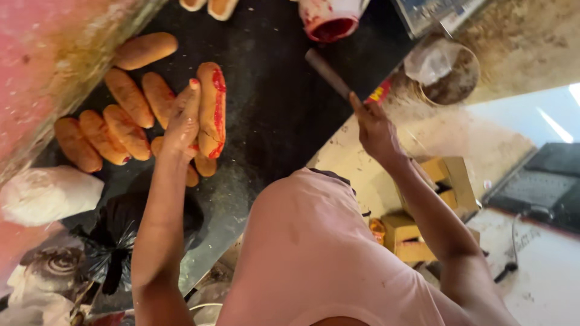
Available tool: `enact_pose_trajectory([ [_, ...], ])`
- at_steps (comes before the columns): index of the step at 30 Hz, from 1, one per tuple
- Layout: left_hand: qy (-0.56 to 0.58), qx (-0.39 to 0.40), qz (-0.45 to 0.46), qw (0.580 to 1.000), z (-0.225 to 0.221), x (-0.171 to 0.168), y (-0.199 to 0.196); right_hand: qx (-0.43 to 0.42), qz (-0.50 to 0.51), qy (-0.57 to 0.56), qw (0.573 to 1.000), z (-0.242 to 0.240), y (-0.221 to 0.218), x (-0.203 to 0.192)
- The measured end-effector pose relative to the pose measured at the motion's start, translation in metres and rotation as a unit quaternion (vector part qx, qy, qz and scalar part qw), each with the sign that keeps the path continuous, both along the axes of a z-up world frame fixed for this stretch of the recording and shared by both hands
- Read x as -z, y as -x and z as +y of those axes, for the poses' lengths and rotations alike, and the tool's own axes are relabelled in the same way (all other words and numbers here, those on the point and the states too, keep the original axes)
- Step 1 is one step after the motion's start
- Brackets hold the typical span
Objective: The person cuts open bread rolls using a knife and applies a red jam or sauce to the interior of each roll.
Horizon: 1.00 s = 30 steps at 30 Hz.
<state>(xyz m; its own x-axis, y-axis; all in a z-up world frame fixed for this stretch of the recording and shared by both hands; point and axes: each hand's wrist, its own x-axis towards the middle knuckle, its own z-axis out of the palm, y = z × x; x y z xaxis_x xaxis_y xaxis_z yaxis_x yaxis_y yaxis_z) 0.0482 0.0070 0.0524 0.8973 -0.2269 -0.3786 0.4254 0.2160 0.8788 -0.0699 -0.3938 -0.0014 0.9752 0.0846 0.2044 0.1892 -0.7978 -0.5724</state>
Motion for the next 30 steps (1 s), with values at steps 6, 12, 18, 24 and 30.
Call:
enact_pose_trajectory([
  [6,-0.006,0.037,-0.036,0.999,-0.027,-0.006,-0.003,-0.005,0.018,-0.083,0.996,0.007,0.001,-0.03],
  [12,-0.051,0.118,-0.059,0.99,-0.04,-0.015,-0.007,-0.127,-0.011,-0.157,0.979,0.061,-0.022,-0.059],
  [18,0.011,0.081,-0.05,0.995,-0.042,-0.017,-0.013,-0.191,-0.091,-0.075,0.974,0.09,-0.059,-0.054],
  [24,-0.02,0.016,-0.031,0.999,-0.032,-0.022,-0.022,-0.243,-0.117,-0.013,0.963,0.094,-0.027,-0.027],
  [30,-0.012,-0.015,0.041,0.999,-0.01,-0.003,-0.038,-0.243,-0.129,0.013,0.961,0.071,-0.04,-0.031],
])
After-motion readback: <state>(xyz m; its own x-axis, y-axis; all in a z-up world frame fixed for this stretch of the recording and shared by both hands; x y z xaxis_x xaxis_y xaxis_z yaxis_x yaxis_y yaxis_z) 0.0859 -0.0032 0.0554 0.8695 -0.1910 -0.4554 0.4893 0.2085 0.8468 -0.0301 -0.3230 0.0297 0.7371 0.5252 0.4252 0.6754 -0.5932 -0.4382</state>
